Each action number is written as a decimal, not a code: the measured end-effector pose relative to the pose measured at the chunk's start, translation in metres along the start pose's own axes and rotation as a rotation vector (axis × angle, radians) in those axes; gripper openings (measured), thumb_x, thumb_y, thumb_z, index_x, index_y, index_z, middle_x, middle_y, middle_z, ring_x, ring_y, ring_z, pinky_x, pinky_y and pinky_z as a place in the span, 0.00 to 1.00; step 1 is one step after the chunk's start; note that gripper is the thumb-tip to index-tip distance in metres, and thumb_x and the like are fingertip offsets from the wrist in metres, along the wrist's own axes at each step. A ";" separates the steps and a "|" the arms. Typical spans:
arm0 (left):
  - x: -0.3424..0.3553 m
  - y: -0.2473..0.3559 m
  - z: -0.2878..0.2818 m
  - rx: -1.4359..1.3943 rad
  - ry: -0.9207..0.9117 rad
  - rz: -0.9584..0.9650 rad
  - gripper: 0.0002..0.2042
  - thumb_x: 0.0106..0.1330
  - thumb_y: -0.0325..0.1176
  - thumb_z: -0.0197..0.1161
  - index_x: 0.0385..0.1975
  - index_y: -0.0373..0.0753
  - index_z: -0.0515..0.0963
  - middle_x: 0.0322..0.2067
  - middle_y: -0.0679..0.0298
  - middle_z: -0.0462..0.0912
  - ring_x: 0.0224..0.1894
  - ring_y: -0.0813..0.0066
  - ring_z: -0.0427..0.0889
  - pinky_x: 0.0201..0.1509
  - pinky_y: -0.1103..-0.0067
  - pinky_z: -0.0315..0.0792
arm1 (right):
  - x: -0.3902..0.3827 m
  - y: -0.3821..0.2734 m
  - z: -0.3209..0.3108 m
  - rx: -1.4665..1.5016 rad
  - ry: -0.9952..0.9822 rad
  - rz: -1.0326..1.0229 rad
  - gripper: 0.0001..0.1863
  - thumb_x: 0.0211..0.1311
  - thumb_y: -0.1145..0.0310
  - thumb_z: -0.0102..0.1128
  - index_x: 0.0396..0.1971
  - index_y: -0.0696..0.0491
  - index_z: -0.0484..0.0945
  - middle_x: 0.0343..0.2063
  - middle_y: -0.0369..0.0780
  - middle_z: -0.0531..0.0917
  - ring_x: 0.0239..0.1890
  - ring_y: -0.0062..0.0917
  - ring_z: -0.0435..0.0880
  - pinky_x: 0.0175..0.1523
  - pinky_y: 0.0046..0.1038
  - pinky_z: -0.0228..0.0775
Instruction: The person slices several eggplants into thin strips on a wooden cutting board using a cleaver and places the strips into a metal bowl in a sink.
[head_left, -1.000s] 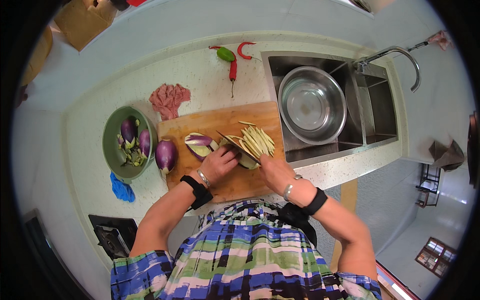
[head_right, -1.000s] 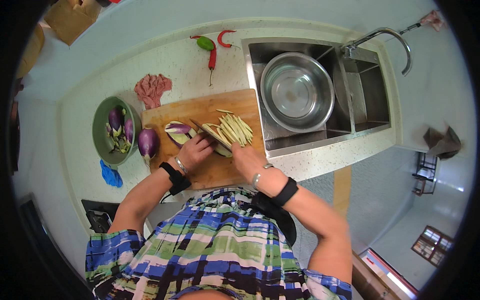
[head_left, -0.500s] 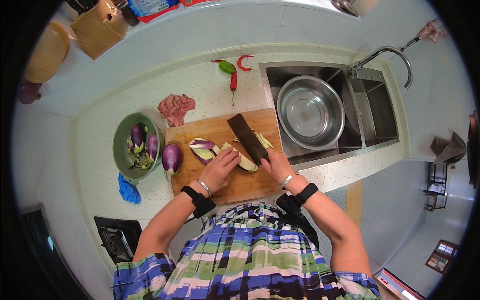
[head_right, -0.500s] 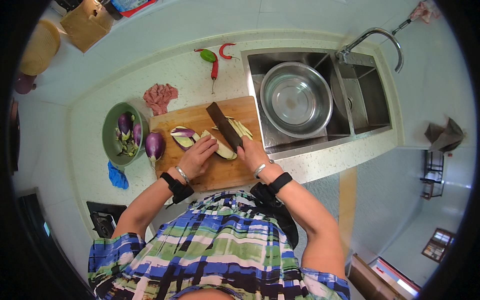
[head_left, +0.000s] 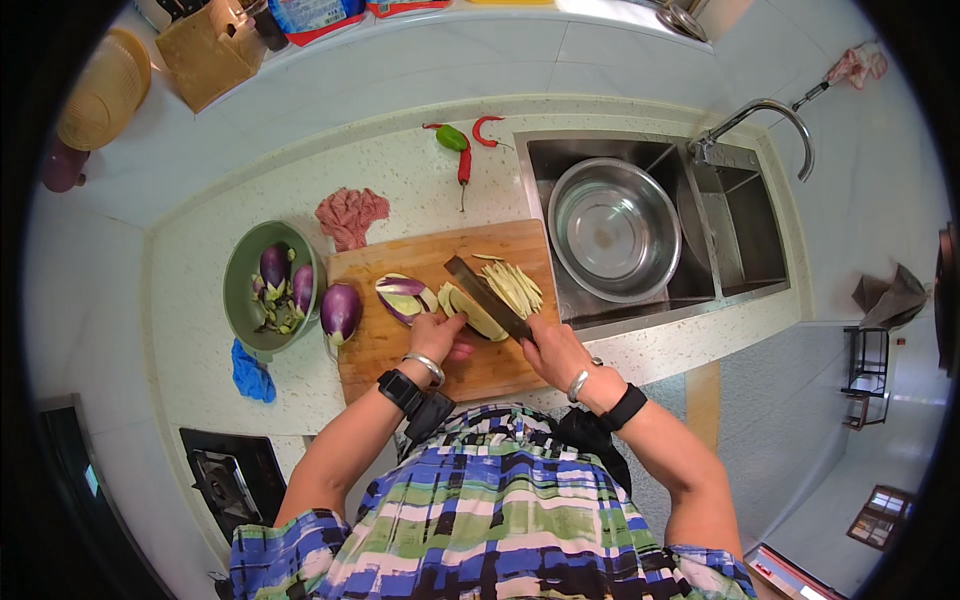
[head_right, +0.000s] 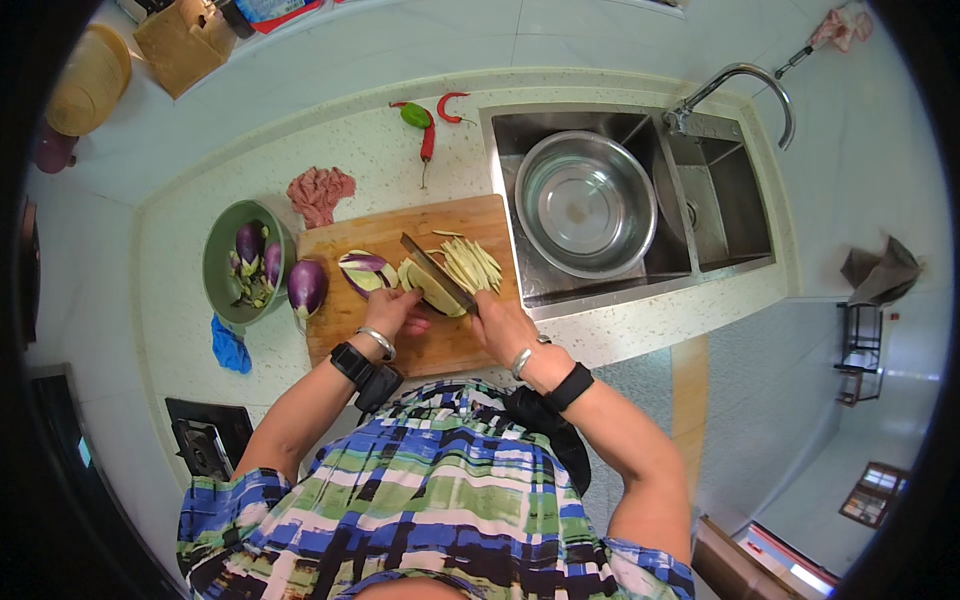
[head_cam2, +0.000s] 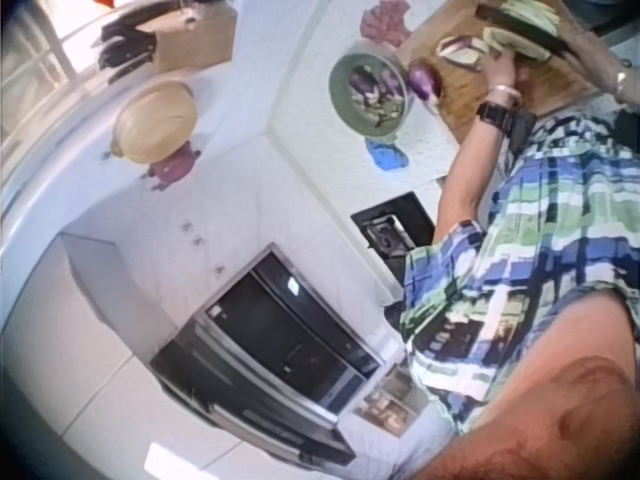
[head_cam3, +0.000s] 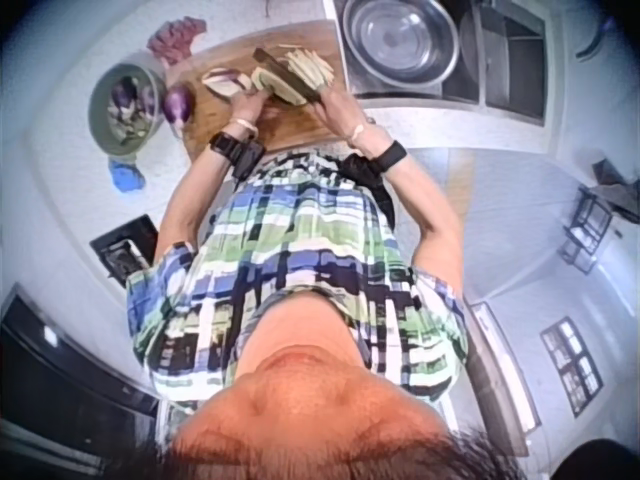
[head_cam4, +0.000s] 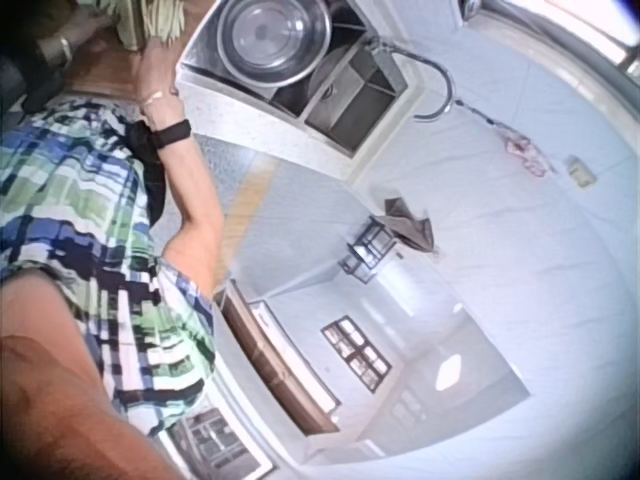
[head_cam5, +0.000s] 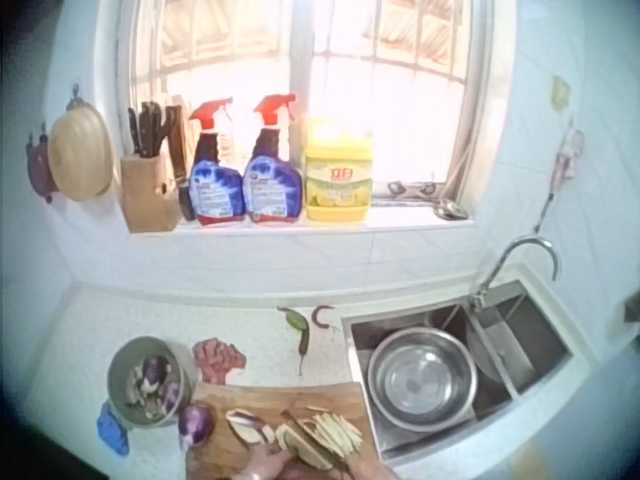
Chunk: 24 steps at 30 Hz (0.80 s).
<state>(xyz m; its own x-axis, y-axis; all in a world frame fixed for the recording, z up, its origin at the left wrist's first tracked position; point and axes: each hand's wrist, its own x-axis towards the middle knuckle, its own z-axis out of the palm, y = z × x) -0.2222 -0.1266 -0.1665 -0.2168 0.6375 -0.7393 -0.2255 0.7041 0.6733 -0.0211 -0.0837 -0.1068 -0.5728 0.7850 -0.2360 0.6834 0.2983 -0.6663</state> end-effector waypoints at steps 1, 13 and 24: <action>0.002 0.000 0.001 -0.037 -0.010 -0.012 0.13 0.61 0.34 0.57 0.25 0.27 0.74 0.19 0.55 0.79 0.17 0.67 0.81 0.16 0.80 0.75 | -0.002 -0.003 -0.002 -0.013 -0.003 -0.020 0.09 0.54 0.71 0.53 0.30 0.60 0.66 0.21 0.55 0.76 0.28 0.53 0.74 0.31 0.48 0.64; 0.004 0.011 0.006 0.047 -0.057 0.008 0.11 0.64 0.28 0.50 0.36 0.24 0.73 0.30 0.52 0.81 0.25 0.65 0.83 0.21 0.81 0.77 | 0.003 -0.013 -0.003 -0.093 -0.117 0.027 0.07 0.56 0.73 0.49 0.28 0.61 0.66 0.19 0.56 0.76 0.25 0.52 0.75 0.29 0.46 0.66; 0.023 -0.012 -0.001 0.068 -0.007 0.042 0.08 0.60 0.25 0.53 0.28 0.23 0.73 0.24 0.52 0.80 0.21 0.64 0.82 0.17 0.79 0.75 | 0.010 -0.004 0.012 -0.126 -0.133 0.013 0.06 0.55 0.74 0.49 0.28 0.61 0.65 0.18 0.56 0.75 0.24 0.53 0.75 0.29 0.47 0.66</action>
<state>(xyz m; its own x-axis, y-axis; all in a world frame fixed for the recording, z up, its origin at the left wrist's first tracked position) -0.2252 -0.1205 -0.1920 -0.2178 0.6693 -0.7103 -0.1514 0.6958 0.7021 -0.0353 -0.0833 -0.1152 -0.6130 0.7127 -0.3412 0.7376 0.3613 -0.5704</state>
